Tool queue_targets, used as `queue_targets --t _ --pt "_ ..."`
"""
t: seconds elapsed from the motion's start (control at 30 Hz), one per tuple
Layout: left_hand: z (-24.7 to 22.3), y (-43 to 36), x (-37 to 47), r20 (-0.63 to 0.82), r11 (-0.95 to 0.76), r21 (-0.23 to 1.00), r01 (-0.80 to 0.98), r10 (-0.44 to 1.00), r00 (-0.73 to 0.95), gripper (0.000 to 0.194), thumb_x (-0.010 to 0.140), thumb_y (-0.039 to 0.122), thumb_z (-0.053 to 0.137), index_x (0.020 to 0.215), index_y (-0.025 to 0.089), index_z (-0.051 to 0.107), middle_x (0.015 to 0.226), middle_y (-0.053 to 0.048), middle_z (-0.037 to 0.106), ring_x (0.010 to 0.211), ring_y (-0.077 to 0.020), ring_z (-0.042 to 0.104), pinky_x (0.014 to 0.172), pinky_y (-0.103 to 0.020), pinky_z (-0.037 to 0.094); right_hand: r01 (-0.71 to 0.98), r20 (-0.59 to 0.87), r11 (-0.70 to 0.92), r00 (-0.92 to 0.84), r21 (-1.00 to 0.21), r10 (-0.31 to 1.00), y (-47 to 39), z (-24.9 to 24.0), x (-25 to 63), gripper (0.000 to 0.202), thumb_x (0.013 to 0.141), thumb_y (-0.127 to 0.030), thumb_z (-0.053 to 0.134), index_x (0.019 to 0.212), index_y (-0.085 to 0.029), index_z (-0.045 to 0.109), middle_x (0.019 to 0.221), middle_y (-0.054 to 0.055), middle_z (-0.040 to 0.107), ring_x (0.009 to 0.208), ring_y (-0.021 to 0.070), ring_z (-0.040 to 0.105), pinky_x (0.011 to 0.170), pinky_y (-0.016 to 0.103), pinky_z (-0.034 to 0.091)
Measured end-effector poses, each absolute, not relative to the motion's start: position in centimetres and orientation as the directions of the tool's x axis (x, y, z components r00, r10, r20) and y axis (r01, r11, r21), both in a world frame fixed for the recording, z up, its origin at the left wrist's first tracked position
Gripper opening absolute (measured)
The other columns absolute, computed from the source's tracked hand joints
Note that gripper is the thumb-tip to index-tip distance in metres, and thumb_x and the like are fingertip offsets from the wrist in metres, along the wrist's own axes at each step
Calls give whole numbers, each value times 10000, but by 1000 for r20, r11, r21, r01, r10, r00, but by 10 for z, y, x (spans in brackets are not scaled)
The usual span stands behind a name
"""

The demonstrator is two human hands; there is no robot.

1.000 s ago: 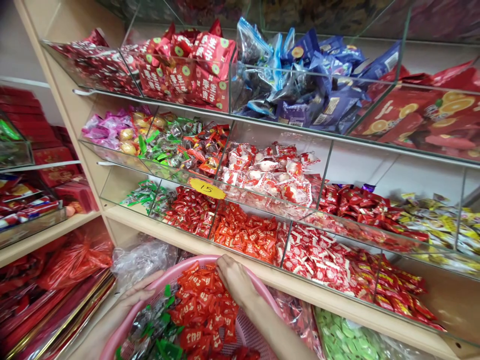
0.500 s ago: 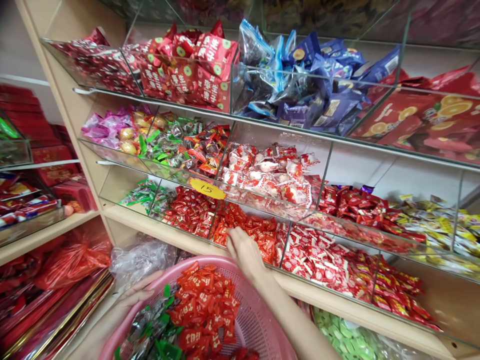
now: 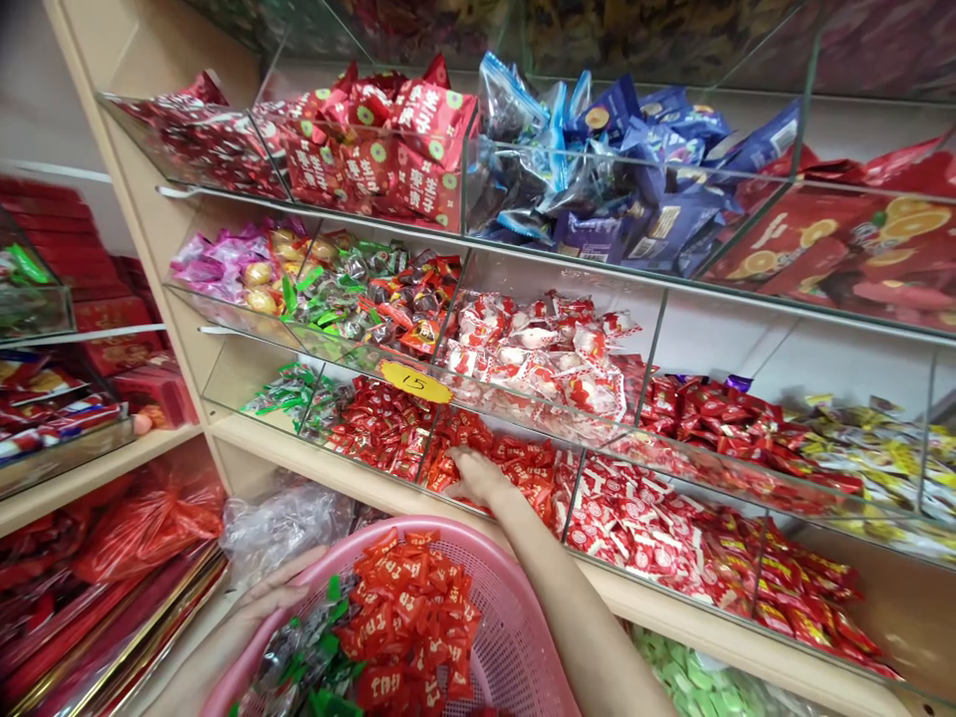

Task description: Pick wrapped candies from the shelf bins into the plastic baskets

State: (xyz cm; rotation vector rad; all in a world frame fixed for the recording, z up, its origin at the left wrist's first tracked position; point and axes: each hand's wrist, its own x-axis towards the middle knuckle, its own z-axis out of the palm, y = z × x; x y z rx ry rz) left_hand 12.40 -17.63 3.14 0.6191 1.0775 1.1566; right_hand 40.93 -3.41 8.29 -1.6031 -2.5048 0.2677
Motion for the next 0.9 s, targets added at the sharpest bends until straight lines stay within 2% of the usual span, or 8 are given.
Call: queue_targets --t 0.1,0.2,0.3,0.4,0.47,0.6,0.77,0.9 --pt "33 -177 125 -354 331 848 -414 935 22 423 512 231 685 935 204 676 1031 -25 654 1075 -279 518 968 -336 353 873 71 432 -427 -227 901 -38 85 409 531 686 -389 630 1157 -189 487 1085 114 542 917 223 547 745 282 398" --pt "34 -178 126 -354 326 851 -411 935 10 428 514 236 683 941 203 675 1009 -25 662 1053 -282 534 949 -345 372 853 100 445 -435 -273 895 -40 84 411 440 721 -387 599 1105 -184 528 1039 99 555 889 201 549 738 266 398" --pt "35 -178 127 -343 311 860 -406 939 -9 417 500 241 684 915 201 684 1022 -19 656 1081 -287 511 952 -349 370 818 116 493 -482 -297 869 -38 81 412 342 729 -311 594 1043 -178 562 986 79 565 846 175 547 725 248 400" --pt "36 -178 127 -340 303 866 -398 940 -24 403 492 236 681 893 205 689 1035 -12 649 1107 -289 488 954 -348 368 786 116 558 -549 -266 828 -37 81 410 296 696 -181 590 992 -172 576 960 66 570 841 162 542 722 235 398" --pt "36 -177 127 -342 303 869 -391 939 -32 395 492 229 675 886 202 690 1042 -14 647 1116 -286 480 948 -331 375 787 77 572 -572 -232 817 -37 85 408 300 677 -144 574 976 -171 575 959 66 574 829 163 549 707 235 401" --pt "38 -178 128 -353 311 870 -382 935 -41 404 494 226 674 896 183 686 1041 -32 649 1090 -281 503 909 -297 408 838 -58 525 -538 -148 841 -40 98 401 302 693 -177 561 995 -188 586 989 79 592 850 194 568 692 256 407" --pt "40 -181 130 -359 311 866 -391 932 -54 411 507 259 702 912 196 675 997 -25 670 1051 -279 534 880 -318 431 861 -166 502 -509 -86 844 -42 110 397 352 708 -186 580 1058 -226 582 1046 70 605 933 203 563 730 247 402" --pt "42 -183 131 -387 325 857 -399 919 -82 353 653 324 660 963 157 635 983 -56 664 977 -243 574 858 -354 442 869 -186 495 -488 -9 853 -44 114 396 296 719 -246 597 1011 -200 610 1009 88 616 907 209 572 715 245 403"
